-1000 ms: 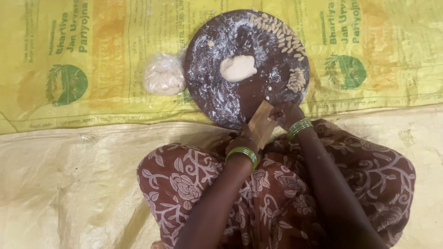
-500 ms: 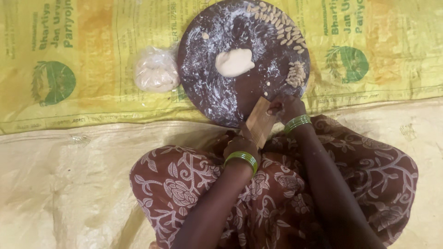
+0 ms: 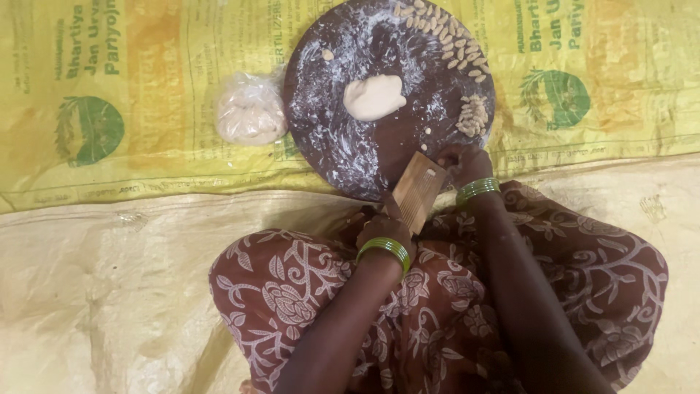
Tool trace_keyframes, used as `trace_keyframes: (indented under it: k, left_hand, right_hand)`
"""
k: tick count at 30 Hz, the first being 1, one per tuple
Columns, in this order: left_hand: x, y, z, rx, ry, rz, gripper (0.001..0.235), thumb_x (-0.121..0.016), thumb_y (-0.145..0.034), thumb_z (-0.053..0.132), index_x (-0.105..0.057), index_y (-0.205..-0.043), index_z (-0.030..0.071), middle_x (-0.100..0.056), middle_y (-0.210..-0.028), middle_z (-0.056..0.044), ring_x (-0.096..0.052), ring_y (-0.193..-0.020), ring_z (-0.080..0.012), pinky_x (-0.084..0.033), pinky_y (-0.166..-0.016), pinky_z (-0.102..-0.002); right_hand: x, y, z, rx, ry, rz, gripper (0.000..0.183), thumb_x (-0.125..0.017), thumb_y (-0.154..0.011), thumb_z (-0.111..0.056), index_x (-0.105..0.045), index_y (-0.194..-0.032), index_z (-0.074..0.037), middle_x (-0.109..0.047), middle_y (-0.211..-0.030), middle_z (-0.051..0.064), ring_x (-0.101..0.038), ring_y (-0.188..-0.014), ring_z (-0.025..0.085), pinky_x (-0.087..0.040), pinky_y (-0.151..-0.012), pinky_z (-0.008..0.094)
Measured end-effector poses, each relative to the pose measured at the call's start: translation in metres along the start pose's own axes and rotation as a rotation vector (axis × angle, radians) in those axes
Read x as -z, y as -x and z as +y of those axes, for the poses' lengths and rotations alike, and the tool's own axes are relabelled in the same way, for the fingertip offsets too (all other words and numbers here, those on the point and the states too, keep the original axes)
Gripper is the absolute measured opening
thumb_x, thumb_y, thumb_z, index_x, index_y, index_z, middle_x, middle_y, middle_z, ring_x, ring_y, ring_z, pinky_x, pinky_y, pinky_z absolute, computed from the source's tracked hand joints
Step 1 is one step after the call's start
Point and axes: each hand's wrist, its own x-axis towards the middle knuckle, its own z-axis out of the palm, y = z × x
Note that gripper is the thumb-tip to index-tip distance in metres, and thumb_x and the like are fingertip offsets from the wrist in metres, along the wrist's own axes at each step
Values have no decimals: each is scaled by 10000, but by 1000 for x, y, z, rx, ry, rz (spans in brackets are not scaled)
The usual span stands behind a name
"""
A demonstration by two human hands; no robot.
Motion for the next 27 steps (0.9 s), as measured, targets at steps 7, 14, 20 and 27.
trace_keyframes:
  k: [7,14,20,27]
  left_hand:
    - [-3,1,-1,-11,13,8,1117,-723,-906,290,88,-1607,-25,-575,-1368,-280,-635,-1204,-393,-554,-972,-472]
    - [-1,1,0,-12,-7,3,1157,-750,-897,317,109,-1590,-31,-522,-1409,-292,-595,-1246,-401,-541,-984,-481]
    - [2,3,-1,-13,-11,-15,1059,-676,-951,277,94,-1615,-19,-544,-1394,-313,-623,-1224,-414,-541,-994,-484]
    - [0,0,1,-18,34,-12,1036,-662,-937,237,98,-1602,7,-496,-1434,-295,-584,-1257,-412,-538,-987,-492]
  right_hand:
    - [-3,3,5,147,-53,-147,225,-852,-770,-57,-772,-980,-56,-786,-928,114,-743,-812,173,-605,-753,341]
    - [0,-5,10,-52,-59,-23,257,-682,-871,85,-797,-1007,-101,-782,-1015,100,-740,-800,157,-625,-642,311]
    - [36,-21,14,124,-119,200,193,-777,-862,19,-784,-1036,-64,-781,-1034,127,-755,-877,166,-629,-802,308]
    - [6,-6,3,63,-78,-251,202,-813,-789,6,-766,-981,-37,-785,-951,114,-754,-822,211,-630,-763,346]
